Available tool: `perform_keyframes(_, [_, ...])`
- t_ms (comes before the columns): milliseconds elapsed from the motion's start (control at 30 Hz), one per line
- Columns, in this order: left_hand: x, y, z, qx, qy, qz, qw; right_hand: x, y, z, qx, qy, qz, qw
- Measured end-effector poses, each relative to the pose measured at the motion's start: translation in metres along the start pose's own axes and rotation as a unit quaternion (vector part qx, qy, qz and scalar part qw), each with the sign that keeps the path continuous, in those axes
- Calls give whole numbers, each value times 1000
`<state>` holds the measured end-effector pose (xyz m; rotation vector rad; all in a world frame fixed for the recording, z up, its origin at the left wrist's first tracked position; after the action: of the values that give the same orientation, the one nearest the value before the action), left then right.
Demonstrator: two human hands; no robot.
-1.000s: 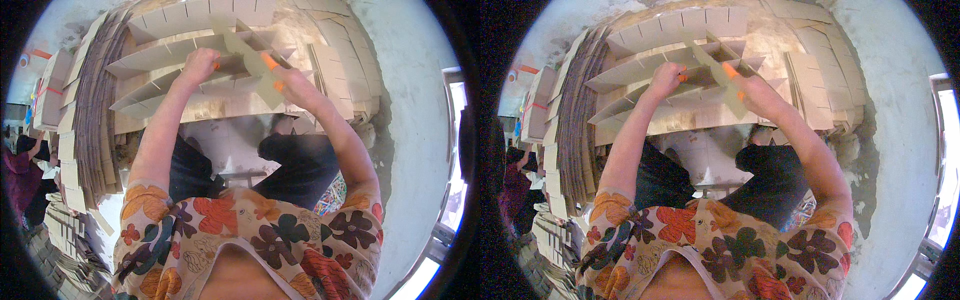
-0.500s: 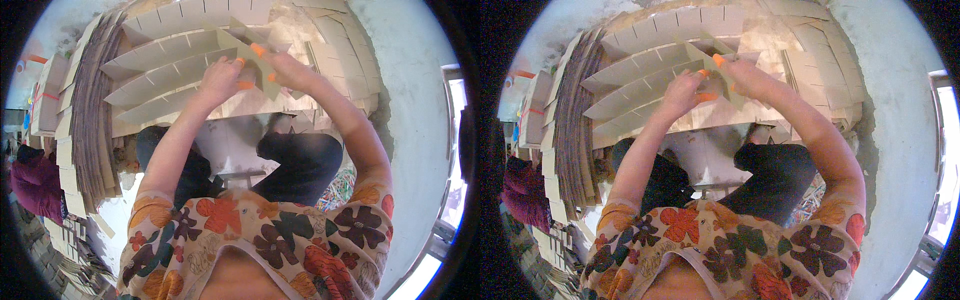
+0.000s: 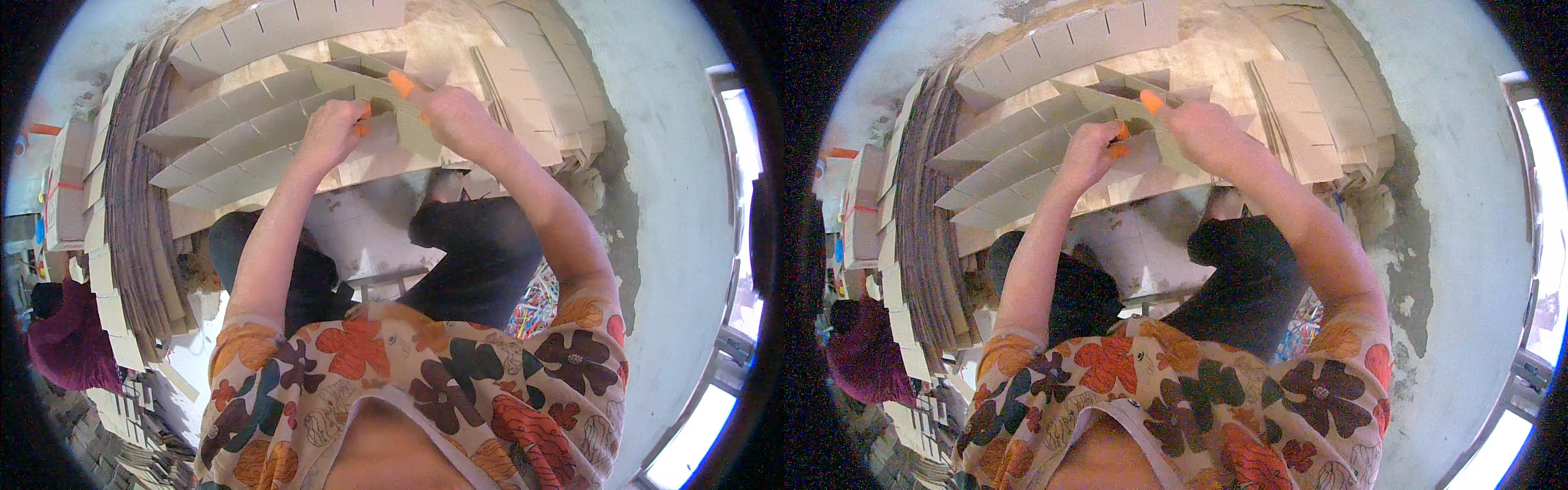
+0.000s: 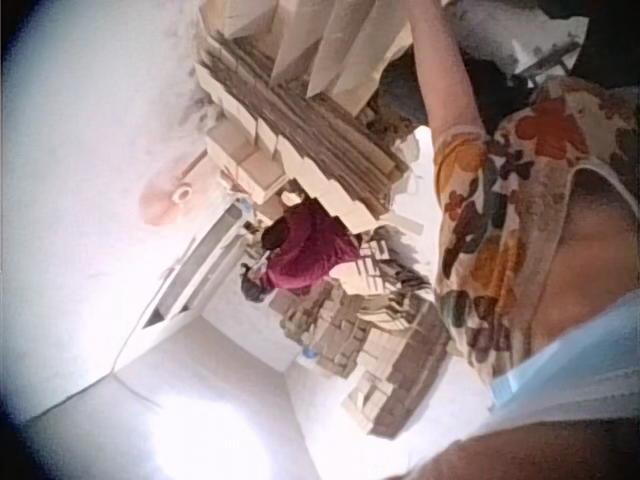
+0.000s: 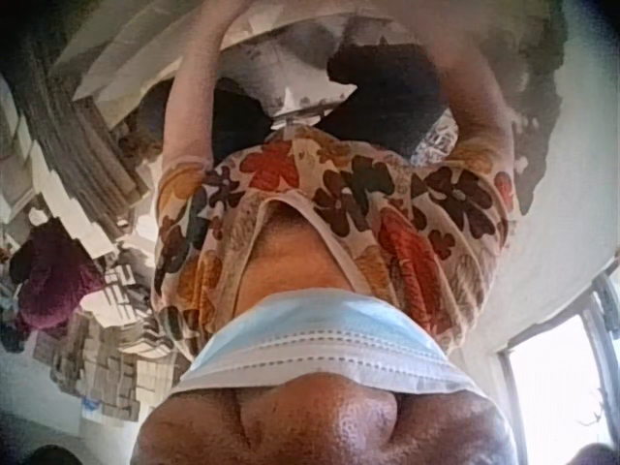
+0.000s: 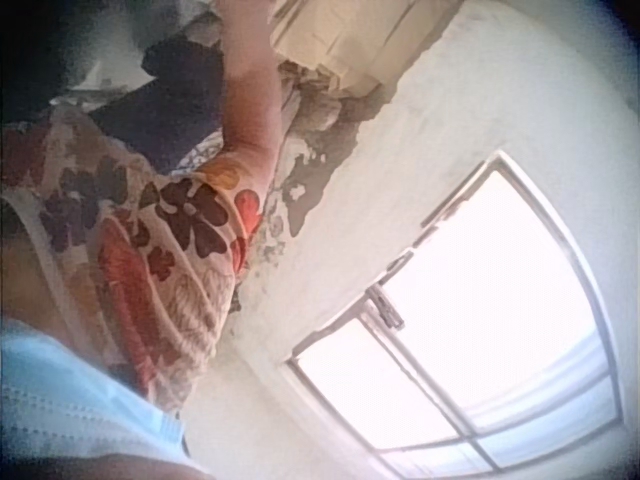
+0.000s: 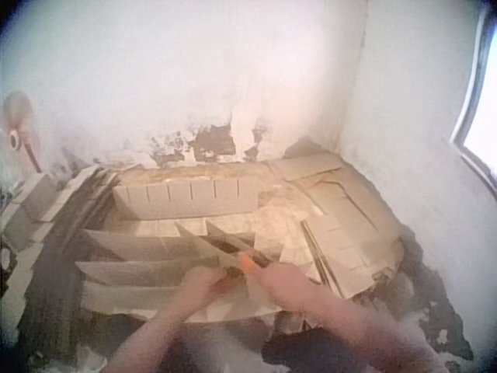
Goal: The person assembles pre-cut cardboard sheets into a honeycomb-style divider by folding and interlocking the tabs. The person repeatedly picks up sheets, folds them into shape, and inserts them into the growing structure on the floor.
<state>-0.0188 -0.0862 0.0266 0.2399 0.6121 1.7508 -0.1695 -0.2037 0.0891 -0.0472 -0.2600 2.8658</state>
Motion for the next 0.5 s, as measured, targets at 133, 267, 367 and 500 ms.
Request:
perform_keyframes(133, [1, 4, -6, -6, -24, 24, 999, 8, -5, -22, -65, 2, 0, 998])
perform_keyframes(267, [3, 0, -13, -6, -25, 15, 1000, 17, -1, -10, -124, 89, -71, 986])
perform_keyframes(367, [1, -1, -10, -13, -59, 35, 998, 26, 2, -9, -157, 49, -176, 971])
perform_keyframes(500, [-3, 4, -17, 44, -49, -1, 998, 41, 23, -69, -204, 48, -219, 953])
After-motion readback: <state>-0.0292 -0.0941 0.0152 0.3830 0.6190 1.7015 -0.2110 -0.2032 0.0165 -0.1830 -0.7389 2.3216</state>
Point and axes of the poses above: each hand's wrist, its own x-axis away from the middle knuckle, its own z-axis out of the back of the hand, y = z × x, the point moved 2 cm from there along -x, towards the middle knuckle
